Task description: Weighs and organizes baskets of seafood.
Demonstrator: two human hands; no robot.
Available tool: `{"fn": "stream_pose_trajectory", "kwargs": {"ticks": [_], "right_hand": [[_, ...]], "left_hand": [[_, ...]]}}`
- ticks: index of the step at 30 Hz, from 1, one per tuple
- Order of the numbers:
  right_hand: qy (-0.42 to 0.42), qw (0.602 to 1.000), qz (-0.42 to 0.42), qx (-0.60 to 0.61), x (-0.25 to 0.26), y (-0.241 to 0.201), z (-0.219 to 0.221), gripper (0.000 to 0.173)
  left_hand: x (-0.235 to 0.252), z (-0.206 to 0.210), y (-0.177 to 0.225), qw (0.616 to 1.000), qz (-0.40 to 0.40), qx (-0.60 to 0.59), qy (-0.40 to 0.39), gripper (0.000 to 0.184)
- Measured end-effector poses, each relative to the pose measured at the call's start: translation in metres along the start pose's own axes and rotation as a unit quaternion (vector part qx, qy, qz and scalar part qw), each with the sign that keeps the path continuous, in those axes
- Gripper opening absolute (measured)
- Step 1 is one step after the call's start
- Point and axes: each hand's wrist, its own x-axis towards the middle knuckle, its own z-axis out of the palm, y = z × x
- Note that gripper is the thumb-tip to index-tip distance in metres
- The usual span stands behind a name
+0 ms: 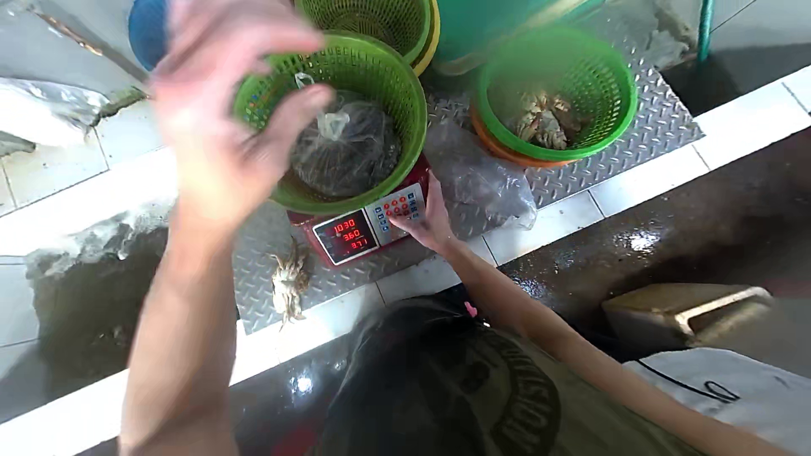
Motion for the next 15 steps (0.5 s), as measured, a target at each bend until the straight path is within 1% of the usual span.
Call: {"fn": "stream_pose_trajectory", "kwargs": {"ticks": [2, 3, 5, 7, 9, 10, 12, 15], "right_hand": [[0.037, 0.999, 0.010, -0.024, 0.003, 0.001, 0.012, 0.131], [0.041, 0.999, 0.019, -0.020, 0.005, 0.001, 0.012, 0.129], [0.041, 0.998, 0.037, 0.016, 0.007, 0.001, 0.012, 0.127], [0.041, 0.995, 0.064, 0.065, 0.011, -0.003, 0.011, 0.127], [0.027, 0.993, 0.073, 0.088, 0.014, -0.007, 0.009, 0.129], [0.009, 0.995, 0.059, 0.085, 0.013, -0.006, 0.005, 0.129], [-0.028, 0.997, 0.014, 0.077, 0.010, 0.001, -0.006, 0.128], [-0.014, 0.997, -0.021, 0.077, 0.010, 0.006, -0.012, 0.119]], "left_hand": [[-0.074, -0.024, 0.020, 0.993, -0.058, -0.030, 0.097, 0.033], [-0.117, -0.028, 0.029, 0.985, -0.110, -0.031, 0.127, 0.034], [-0.197, -0.022, 0.043, 0.960, -0.200, -0.046, 0.190, 0.032], [-0.268, -0.003, 0.057, 0.920, -0.289, -0.065, 0.258, 0.026], [-0.329, 0.020, 0.074, 0.869, -0.379, -0.061, 0.313, 0.020], [-0.352, 0.030, 0.084, 0.847, -0.414, -0.056, 0.330, 0.019], [-0.382, 0.047, 0.108, 0.806, -0.468, -0.044, 0.359, 0.019], [-0.404, 0.067, 0.132, 0.765, -0.513, -0.031, 0.389, 0.019]]}}
